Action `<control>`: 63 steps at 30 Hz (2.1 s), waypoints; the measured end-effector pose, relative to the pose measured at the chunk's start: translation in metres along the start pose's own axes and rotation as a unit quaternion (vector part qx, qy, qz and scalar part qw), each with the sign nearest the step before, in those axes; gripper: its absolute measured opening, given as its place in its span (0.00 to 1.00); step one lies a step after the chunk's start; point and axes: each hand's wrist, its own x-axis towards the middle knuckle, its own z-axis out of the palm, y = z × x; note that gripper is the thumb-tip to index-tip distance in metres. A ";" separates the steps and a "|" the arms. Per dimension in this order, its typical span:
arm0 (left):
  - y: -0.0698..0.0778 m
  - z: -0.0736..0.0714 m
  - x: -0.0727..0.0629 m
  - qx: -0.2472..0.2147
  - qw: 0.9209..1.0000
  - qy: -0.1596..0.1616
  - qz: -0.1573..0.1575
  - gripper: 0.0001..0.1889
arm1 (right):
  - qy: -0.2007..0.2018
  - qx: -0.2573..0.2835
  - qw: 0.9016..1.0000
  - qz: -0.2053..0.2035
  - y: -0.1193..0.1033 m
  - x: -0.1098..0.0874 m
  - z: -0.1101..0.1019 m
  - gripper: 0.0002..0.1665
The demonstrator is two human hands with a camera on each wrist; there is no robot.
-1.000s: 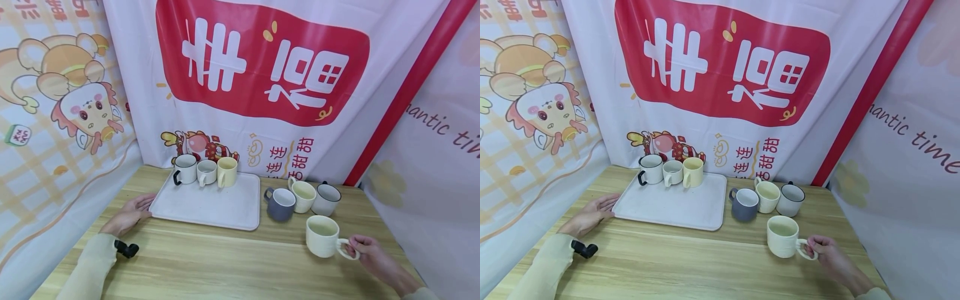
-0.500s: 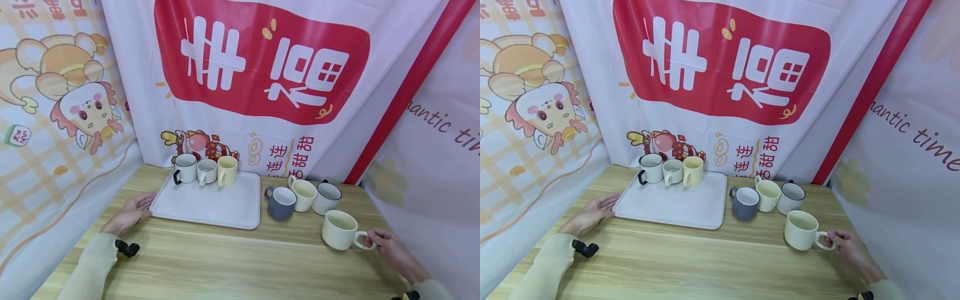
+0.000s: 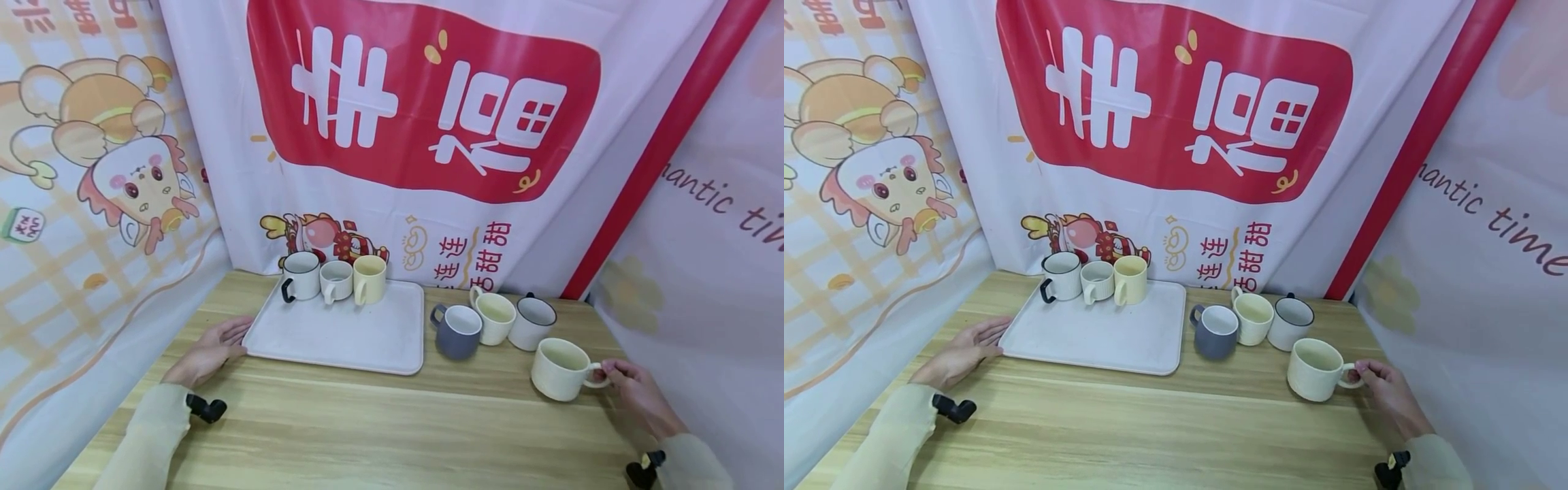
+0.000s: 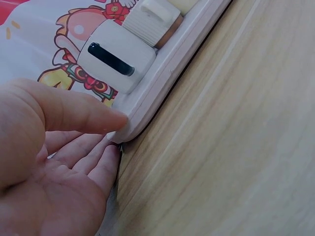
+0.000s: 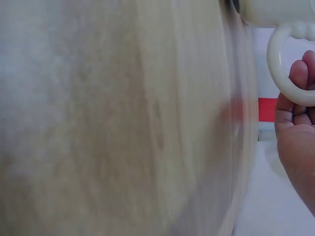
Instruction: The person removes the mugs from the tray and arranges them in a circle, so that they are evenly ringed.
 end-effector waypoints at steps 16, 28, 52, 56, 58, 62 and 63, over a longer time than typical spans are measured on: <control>0.003 0.002 -0.001 0.002 1.000 0.000 -0.003 0.42 | 0.030 -0.035 0.999 -0.022 0.012 0.008 0.001 0.24; 0.001 0.001 -0.001 0.005 1.000 0.000 -0.002 0.42 | 0.034 -0.082 0.996 0.013 0.000 0.010 -0.002 0.31; -0.001 0.001 0.002 0.001 1.000 -0.004 0.005 0.43 | -0.046 -0.199 0.974 -0.097 -0.144 0.047 0.048 0.31; -0.002 0.001 0.002 0.001 1.000 -0.002 0.004 0.43 | -0.085 -0.193 0.973 -0.096 -0.167 0.059 0.083 0.36; -0.002 0.001 0.003 0.000 1.000 -0.003 0.006 0.43 | -0.102 -0.179 0.974 -0.097 -0.178 0.065 0.101 0.37; -0.004 0.001 0.003 -0.001 1.000 -0.002 0.007 0.43 | -0.127 -0.155 0.972 -0.126 -0.198 0.079 0.133 0.33; -0.004 0.001 0.003 -0.002 1.000 -0.001 0.007 0.43 | -0.129 -0.153 0.970 -0.135 -0.202 0.082 0.141 0.32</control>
